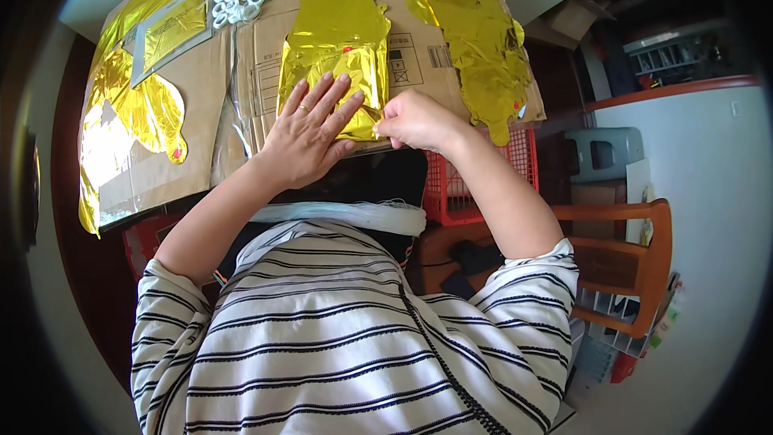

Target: Folding and flattening gold foil balloons on a cardboard surface.

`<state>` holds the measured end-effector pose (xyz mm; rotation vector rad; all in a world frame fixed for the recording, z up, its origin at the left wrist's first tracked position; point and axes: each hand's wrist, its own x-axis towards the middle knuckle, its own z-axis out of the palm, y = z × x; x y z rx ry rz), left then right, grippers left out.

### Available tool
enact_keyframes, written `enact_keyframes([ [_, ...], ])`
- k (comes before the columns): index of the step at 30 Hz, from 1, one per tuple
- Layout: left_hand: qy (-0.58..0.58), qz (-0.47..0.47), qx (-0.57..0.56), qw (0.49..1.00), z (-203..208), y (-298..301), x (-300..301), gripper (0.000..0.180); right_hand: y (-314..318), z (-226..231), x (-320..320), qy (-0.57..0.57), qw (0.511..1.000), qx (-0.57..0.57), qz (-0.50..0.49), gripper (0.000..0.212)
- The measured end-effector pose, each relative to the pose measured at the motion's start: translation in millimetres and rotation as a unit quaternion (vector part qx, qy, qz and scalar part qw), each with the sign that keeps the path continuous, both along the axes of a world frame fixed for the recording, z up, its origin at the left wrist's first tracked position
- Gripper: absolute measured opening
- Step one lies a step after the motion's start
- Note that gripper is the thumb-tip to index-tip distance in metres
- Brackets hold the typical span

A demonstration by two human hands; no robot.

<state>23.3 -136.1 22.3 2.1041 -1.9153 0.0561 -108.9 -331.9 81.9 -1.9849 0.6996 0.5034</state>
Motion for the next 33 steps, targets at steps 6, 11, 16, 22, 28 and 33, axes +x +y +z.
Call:
enact_keyframes([
  [6, -0.024, -0.011, -0.013, 1.0, -1, 1, 1, 0.072, -12, 13, -5, -0.054, 0.998, -0.003, -0.044, 0.021],
  [11, -0.01, -0.013, -0.003, 1.0, 7, 0, -1, 0.072, -39, -12, 2, -0.317, 0.869, -0.373, 0.07, 0.03],
  [16, -0.017, -0.014, 0.004, 1.0, 6, -1, -2, 0.071, -47, -43, 13, -0.358, 0.823, -0.424, 0.119, 0.036],
  [22, -0.03, -0.013, 0.011, 0.999, 6, -1, -2, 0.07, -52, -55, 23, -0.34, 0.807, -0.461, 0.142, 0.034],
  [28, -0.026, -0.015, -0.008, 1.0, 6, -1, -4, 0.071, -52, -54, 24, -0.356, 0.815, -0.437, 0.134, 0.033],
  [33, -0.052, -0.023, -0.014, 0.998, 7, -3, -5, 0.07, -50, -53, 26, -0.353, 0.815, -0.436, 0.145, 0.034],
])
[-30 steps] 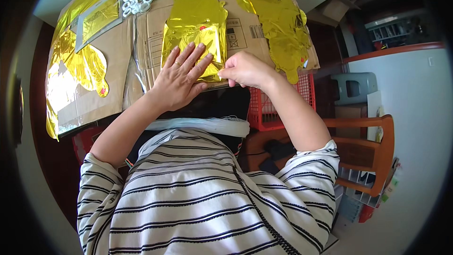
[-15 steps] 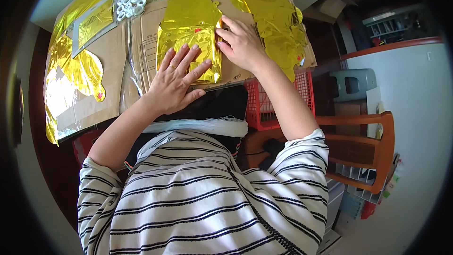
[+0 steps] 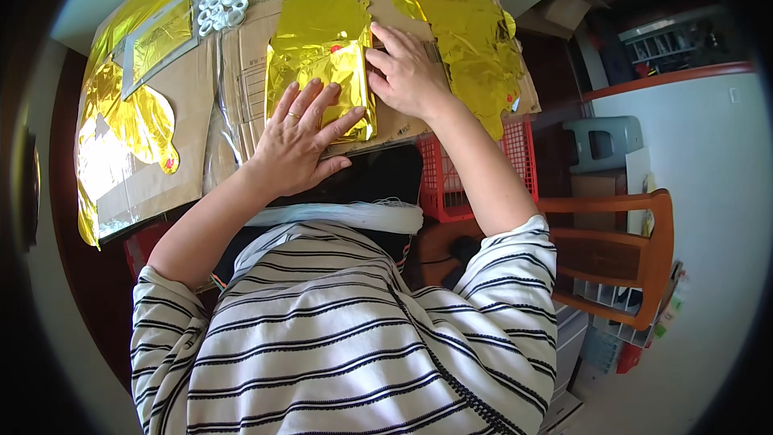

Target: Folding and flattening gold foil balloons on a cardboard surface.

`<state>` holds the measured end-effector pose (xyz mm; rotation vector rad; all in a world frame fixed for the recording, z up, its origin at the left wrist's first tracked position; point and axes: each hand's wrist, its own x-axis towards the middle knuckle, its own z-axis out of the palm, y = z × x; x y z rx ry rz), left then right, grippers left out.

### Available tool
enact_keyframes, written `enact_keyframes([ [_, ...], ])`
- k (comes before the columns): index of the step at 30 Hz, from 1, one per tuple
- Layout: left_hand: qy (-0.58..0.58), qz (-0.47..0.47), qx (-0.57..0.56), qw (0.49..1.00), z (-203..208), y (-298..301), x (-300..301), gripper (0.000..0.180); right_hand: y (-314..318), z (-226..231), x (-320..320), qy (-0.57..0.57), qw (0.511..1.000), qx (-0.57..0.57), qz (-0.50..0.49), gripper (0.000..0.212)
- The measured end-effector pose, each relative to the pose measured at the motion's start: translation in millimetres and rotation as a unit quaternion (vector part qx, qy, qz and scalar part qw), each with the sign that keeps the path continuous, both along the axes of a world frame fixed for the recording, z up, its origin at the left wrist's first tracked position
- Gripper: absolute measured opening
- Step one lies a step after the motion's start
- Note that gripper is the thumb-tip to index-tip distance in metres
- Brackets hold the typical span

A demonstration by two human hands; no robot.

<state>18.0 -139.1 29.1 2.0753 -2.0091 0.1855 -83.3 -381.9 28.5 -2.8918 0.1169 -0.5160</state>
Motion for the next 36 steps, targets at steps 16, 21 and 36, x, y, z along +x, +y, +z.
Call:
enact_keyframes([
  [16, 0.022, -0.021, 0.011, 0.999, 1, 1, -1, 0.071, -6, -7, 10, -0.021, 0.999, 0.007, 0.026, 0.037],
  [21, 0.015, -0.027, 0.024, 0.999, 4, 1, 0, 0.07, -1, 1, 18, 0.004, 0.989, 0.149, -0.02, 0.058],
  [36, 0.006, -0.027, 0.037, 0.999, 3, -1, -1, 0.069, -10, -5, 30, -0.183, 0.973, 0.079, -0.113, 0.027],
])
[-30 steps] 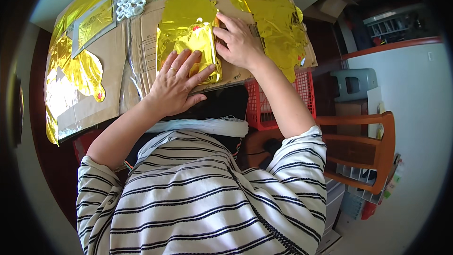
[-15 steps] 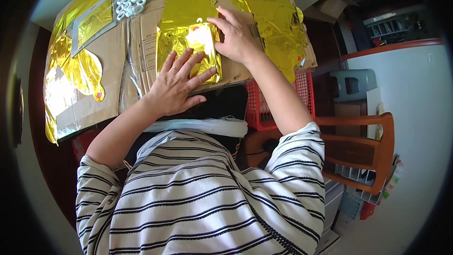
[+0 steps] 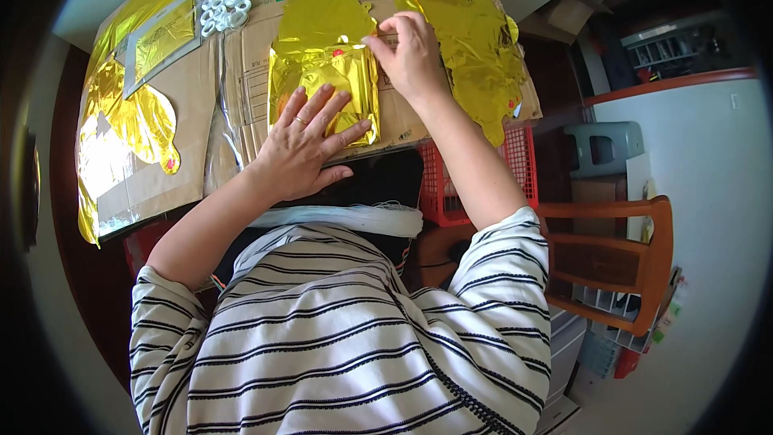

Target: Folding and flattening gold foil balloons on a cardboard surface.

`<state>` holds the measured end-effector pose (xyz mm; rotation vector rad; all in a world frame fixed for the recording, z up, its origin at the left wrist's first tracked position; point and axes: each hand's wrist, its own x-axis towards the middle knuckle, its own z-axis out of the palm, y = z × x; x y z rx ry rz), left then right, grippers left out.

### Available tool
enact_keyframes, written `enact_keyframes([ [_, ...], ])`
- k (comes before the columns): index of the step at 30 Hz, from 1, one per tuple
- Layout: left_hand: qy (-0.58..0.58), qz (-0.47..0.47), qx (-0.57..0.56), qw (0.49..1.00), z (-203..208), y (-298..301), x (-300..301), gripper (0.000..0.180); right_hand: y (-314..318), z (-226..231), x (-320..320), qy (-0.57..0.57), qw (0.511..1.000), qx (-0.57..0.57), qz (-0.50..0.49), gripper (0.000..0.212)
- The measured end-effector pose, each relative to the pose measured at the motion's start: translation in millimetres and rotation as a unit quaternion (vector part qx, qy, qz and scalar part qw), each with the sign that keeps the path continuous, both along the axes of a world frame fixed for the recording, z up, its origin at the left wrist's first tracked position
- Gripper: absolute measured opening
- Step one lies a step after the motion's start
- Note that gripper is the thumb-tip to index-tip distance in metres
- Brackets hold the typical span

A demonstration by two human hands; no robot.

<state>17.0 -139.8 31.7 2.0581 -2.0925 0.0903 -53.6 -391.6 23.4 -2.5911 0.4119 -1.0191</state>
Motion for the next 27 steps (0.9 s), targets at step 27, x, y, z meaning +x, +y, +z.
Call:
enact_keyframes([
  [27, 0.027, -0.147, -0.068, 0.986, -1, 5, 7, 0.078, 16, 5, -36, 0.09, 0.986, -0.066, 0.127, 0.027],
])
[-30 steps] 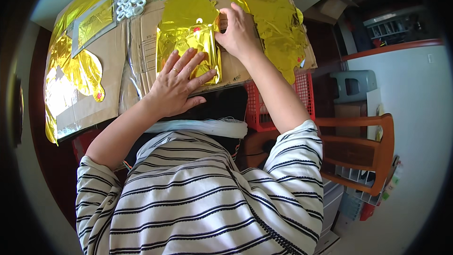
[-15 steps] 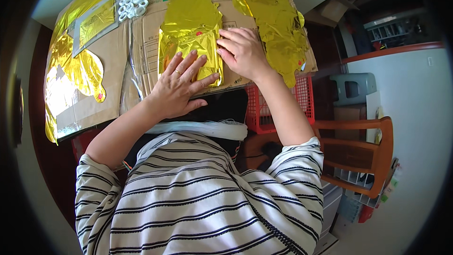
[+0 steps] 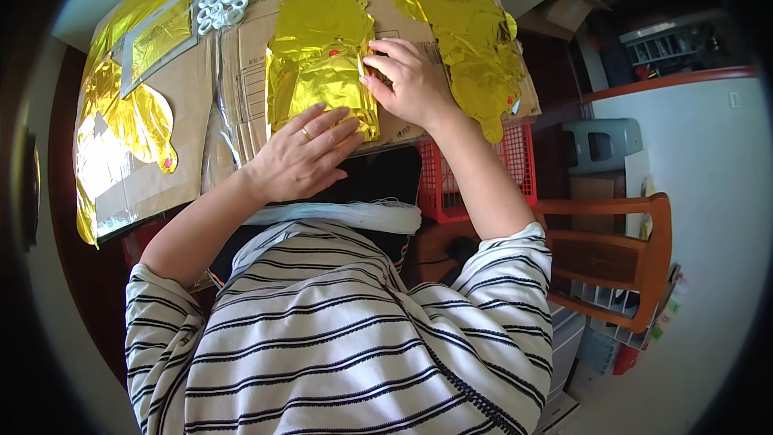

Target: Folding and flattening gold foil balloons on a cardboard surface.

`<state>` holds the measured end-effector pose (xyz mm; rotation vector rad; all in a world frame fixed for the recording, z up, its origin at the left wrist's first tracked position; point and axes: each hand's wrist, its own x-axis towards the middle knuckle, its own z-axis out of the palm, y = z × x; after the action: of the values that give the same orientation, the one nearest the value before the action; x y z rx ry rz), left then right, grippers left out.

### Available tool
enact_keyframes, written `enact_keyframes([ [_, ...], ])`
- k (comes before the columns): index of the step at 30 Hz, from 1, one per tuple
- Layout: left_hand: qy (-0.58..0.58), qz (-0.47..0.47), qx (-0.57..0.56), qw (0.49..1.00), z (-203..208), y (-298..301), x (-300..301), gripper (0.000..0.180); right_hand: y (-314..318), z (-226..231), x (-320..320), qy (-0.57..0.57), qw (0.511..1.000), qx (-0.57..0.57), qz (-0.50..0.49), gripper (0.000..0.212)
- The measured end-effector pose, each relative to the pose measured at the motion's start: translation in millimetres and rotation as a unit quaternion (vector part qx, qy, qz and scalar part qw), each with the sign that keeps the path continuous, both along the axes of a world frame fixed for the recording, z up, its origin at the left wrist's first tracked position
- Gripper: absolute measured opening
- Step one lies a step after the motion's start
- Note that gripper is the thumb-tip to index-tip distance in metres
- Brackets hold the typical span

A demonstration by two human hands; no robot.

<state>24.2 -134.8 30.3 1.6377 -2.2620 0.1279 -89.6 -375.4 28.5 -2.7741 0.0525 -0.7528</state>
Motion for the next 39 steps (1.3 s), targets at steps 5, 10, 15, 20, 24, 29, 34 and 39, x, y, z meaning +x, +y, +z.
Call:
enact_keyframes([
  [5, 0.047, -0.043, 0.063, 0.996, 2, -6, 1, 0.072, 1, -1, -3, 0.011, 1.0, 0.018, -0.007, 0.029],
  [10, 0.078, -0.049, 0.071, 0.993, 3, -5, 4, 0.071, 12, 13, -6, -0.06, 0.998, 0.0, -0.03, 0.021],
  [15, 0.115, -0.058, 0.006, 0.992, 10, 4, 8, 0.069, 54, 50, -51, 0.101, 0.954, 0.243, -0.143, 0.013],
  [20, 0.111, 0.078, -0.058, 0.989, 20, 57, 18, 0.058, 64, 33, -80, 0.191, 0.804, 0.534, -0.18, 0.019],
  [24, 0.085, 0.131, -0.051, 0.986, 11, 91, 19, 0.055, 68, 34, -69, 0.19, 0.769, 0.59, -0.156, 0.02],
  [29, 0.187, 0.264, -0.057, 0.945, 14, 93, 20, 0.036, 68, 39, -58, 0.255, 0.749, 0.588, -0.165, 0.022],
  [34, 0.316, 0.379, 0.035, 0.869, 28, 74, 31, 0.02, 68, 36, -55, 0.268, 0.757, 0.57, -0.175, 0.022],
  [39, 0.236, 0.402, 0.099, 0.879, 33, 63, 35, 0.024, 69, 36, -53, 0.282, 0.766, 0.546, -0.187, 0.021],
])
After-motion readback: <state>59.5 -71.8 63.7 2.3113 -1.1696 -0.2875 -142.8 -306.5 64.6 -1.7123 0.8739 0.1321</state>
